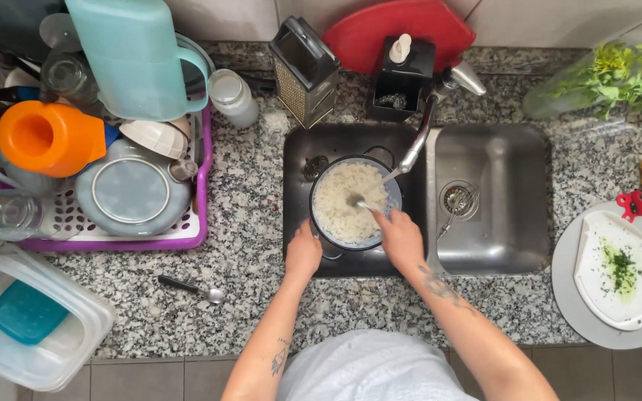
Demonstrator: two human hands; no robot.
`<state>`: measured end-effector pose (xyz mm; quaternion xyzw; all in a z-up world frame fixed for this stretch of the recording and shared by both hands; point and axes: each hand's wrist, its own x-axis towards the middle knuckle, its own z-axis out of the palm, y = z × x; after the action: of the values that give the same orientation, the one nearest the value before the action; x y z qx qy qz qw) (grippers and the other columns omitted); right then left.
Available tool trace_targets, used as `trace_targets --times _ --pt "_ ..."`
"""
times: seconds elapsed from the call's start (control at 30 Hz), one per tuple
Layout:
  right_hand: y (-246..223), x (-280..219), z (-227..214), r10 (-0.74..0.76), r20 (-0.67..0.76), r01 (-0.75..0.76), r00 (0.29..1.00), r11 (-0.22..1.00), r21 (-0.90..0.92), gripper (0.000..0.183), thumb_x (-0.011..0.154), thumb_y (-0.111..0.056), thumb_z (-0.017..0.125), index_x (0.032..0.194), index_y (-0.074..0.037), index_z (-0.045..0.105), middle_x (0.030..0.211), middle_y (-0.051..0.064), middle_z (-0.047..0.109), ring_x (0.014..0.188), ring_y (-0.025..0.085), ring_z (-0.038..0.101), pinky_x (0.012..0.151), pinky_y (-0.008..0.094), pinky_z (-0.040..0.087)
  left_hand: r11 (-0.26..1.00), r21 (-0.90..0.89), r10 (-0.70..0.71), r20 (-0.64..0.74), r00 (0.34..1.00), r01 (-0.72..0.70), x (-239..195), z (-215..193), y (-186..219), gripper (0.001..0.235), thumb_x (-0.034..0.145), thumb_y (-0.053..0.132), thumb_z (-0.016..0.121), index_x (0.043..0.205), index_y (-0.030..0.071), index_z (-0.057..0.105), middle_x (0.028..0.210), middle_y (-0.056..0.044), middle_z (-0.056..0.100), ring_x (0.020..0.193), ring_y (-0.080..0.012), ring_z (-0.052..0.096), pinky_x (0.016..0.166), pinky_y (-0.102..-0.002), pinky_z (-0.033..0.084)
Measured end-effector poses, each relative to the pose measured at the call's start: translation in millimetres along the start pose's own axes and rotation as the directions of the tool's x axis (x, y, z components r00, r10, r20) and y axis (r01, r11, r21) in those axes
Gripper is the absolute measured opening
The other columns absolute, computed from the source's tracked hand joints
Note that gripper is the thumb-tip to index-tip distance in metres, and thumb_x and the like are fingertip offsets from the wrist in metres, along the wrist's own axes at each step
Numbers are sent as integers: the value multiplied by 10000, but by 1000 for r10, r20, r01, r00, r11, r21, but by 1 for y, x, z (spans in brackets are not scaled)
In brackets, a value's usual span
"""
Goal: The person walks to the kitchen sink and turns on the faucet. They rinse a pot of white rice under running water, using a spoon to stir the contents repeatedly. After rinsing, the person walks to a table, picks up a small green bowl, and returns to the sink to place the bowl next to the pot.
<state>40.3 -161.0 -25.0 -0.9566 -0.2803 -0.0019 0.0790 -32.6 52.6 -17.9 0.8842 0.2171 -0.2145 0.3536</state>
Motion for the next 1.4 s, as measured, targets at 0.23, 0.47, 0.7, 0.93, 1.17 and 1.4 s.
trace_targets --times 0.23,0.47,0.7,0.93,1.17,1.4 --pt "32 -38 -36 114 156 -94 981 987 -128 434 845 -65 507 1260 -190 476 827 26 556 753 178 628 617 283 559 981 80 192 -367 910 -175 6 -11 17 135 877 95 506 1008 68 528 911 -104 569 793 -330 659 602 -383 576" --pt "41 -52 -14 103 -38 -107 994 987 -124 446 811 -84 502 1240 -210 494 773 10 532 688 199 608 580 321 541 685 321 676 -616 405 -654 44 -69 193 221 927 274 537 1059 124 630 867 -44 596 783 -239 597 699 -329 508" --pt "37 -28 16 399 27 -399 917 913 87 225 825 -126 509 1026 -129 611 764 56 629 666 244 669 532 367 540 517 601 825 -162 541 -609 94 -22 320 819 704 231 762 1395 40 365 1408 -155 421 1276 -330 416 1050 -484 329" --pt "39 -24 -7 207 -72 -201 976 976 87 380 661 22 581 1030 -65 553 858 97 490 784 294 460 624 378 412 338 818 805 5 594 -466 130 16 318 839 683 512 652 1373 95 418 1552 -134 78 1359 -340 261 1034 -498 290" --pt "48 -97 -105 402 -226 -301 887 876 378 379 755 -42 586 1134 -44 607 1063 127 558 1002 312 509 824 469 374 468 215 879 -16 476 -857 -19 -21 248 312 866 218 569 1171 152 574 812 -11 629 745 -206 603 644 -361 455" --pt "37 -324 -110 963 37 -830 267 210 516 339 843 -256 562 1173 -191 611 1120 -12 652 1062 160 580 952 360 420 550 374 682 314 660 -746 36 11 58 838 680 278 695 1392 308 254 1326 -48 394 1160 -263 494 811 -326 518"
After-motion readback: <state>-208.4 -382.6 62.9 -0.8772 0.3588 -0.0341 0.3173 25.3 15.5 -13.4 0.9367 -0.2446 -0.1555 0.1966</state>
